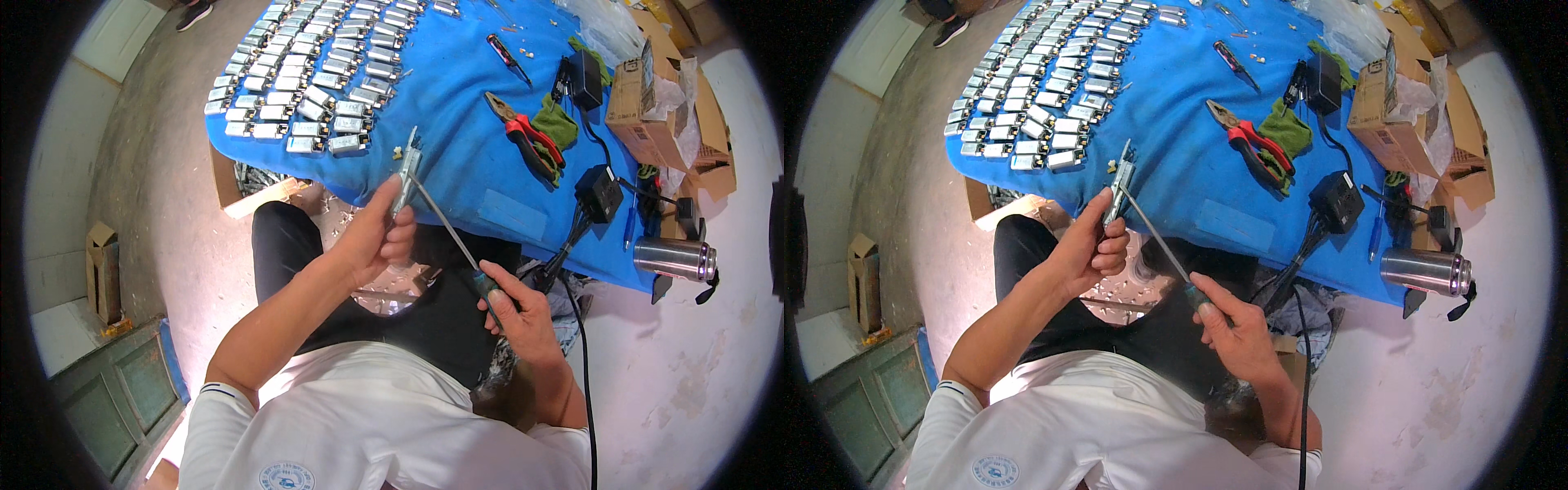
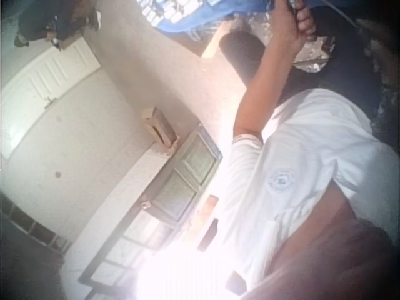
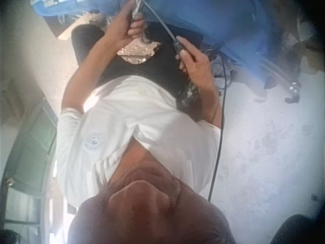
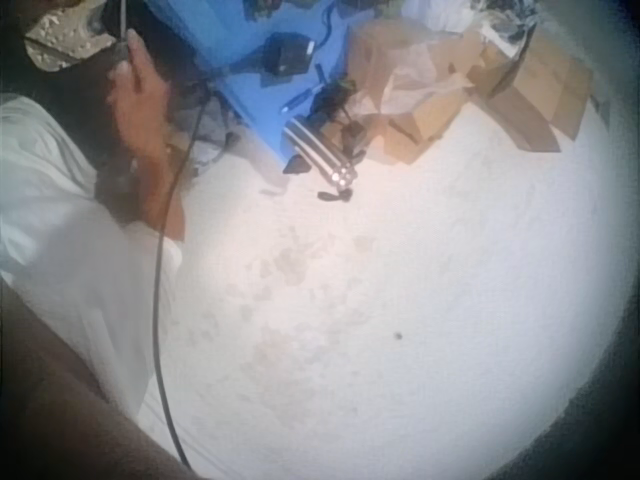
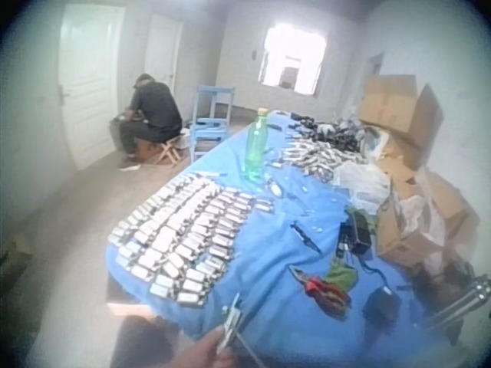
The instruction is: The person uses a screwdriver to pry open a small rectangular electronic device held in their left hand. They repeatedly insert the tool into the device's seam to separate the casing, working over a blue cloth-covered table.
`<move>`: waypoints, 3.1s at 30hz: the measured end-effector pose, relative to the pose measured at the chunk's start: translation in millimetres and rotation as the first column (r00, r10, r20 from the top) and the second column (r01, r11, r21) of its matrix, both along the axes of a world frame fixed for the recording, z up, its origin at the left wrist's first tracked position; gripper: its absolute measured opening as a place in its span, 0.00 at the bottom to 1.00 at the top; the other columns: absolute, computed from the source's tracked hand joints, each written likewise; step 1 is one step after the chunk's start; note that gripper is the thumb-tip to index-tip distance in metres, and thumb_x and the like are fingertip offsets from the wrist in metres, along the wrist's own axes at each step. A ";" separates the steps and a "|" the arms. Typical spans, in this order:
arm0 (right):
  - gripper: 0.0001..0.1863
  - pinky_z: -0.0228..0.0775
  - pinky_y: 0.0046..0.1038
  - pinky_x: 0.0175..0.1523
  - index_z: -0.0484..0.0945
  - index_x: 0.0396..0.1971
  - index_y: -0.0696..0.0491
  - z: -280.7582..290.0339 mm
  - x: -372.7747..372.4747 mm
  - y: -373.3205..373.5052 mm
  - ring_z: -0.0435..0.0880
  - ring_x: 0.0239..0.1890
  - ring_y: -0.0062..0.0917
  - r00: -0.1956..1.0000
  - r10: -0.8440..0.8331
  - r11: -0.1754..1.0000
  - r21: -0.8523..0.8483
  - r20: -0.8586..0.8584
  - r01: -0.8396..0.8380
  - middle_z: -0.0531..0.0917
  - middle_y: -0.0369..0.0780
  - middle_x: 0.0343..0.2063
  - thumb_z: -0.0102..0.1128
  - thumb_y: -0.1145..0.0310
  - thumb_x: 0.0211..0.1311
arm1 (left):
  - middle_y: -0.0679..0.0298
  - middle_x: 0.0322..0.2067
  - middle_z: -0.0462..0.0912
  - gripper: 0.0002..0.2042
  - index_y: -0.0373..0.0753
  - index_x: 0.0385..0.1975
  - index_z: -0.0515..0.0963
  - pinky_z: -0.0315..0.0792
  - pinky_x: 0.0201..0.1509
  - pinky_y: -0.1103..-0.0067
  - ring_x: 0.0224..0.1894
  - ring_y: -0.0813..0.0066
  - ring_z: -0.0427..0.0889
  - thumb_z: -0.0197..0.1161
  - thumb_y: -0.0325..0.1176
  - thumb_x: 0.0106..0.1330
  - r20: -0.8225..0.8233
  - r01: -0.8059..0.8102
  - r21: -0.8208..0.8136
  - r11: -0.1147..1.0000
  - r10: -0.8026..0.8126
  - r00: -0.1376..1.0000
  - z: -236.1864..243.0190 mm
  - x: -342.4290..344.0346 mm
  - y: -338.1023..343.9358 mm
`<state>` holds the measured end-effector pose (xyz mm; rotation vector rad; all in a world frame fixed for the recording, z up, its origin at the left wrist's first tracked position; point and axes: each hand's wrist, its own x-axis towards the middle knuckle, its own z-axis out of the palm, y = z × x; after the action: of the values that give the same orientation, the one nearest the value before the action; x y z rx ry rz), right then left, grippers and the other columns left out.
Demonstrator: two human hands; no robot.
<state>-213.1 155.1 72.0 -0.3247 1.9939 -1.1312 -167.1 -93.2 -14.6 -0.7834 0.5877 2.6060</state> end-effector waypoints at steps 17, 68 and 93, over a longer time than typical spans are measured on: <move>0.22 0.73 0.34 0.32 0.75 0.55 0.49 -1.8 10.2 -11.1 0.80 0.27 0.38 0.707 0.282 0.957 0.240 -0.649 -0.160 0.79 0.43 0.28 0.60 0.74 0.59 | 0.74 0.15 0.58 0.29 0.46 0.16 0.61 0.50 0.19 0.83 0.16 0.82 0.56 0.44 0.67 0.65 0.031 0.020 -0.446 0.895 -0.007 0.999 -10.2 -1.3 10.0; 0.20 0.72 0.36 0.32 0.74 0.56 0.48 -6.4 14.7 -12.8 0.80 0.26 0.40 0.804 0.121 0.991 0.115 -0.583 -0.066 0.79 0.46 0.25 0.57 0.67 0.63 | 0.76 0.12 0.50 0.31 0.51 0.13 0.51 0.40 0.15 0.83 0.12 0.84 0.46 0.46 0.71 0.61 0.093 0.056 -0.493 0.868 -0.012 0.996 -5.1 -8.4 11.4; 0.19 0.69 0.27 0.27 0.73 0.54 0.59 21.7 -6.2 -22.1 0.76 0.20 0.25 0.977 0.070 0.991 0.130 -0.203 -0.044 0.77 0.41 0.21 0.50 0.69 0.65 | 0.73 0.12 0.49 0.32 0.47 0.12 0.51 0.41 0.17 0.82 0.14 0.83 0.47 0.39 0.68 0.66 0.039 0.063 -0.533 0.844 -0.049 0.998 8.4 -9.0 14.5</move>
<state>-219.4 133.0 93.7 -0.4474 2.2122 -0.9643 -176.1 -78.8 -6.2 -0.9344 1.3454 2.3864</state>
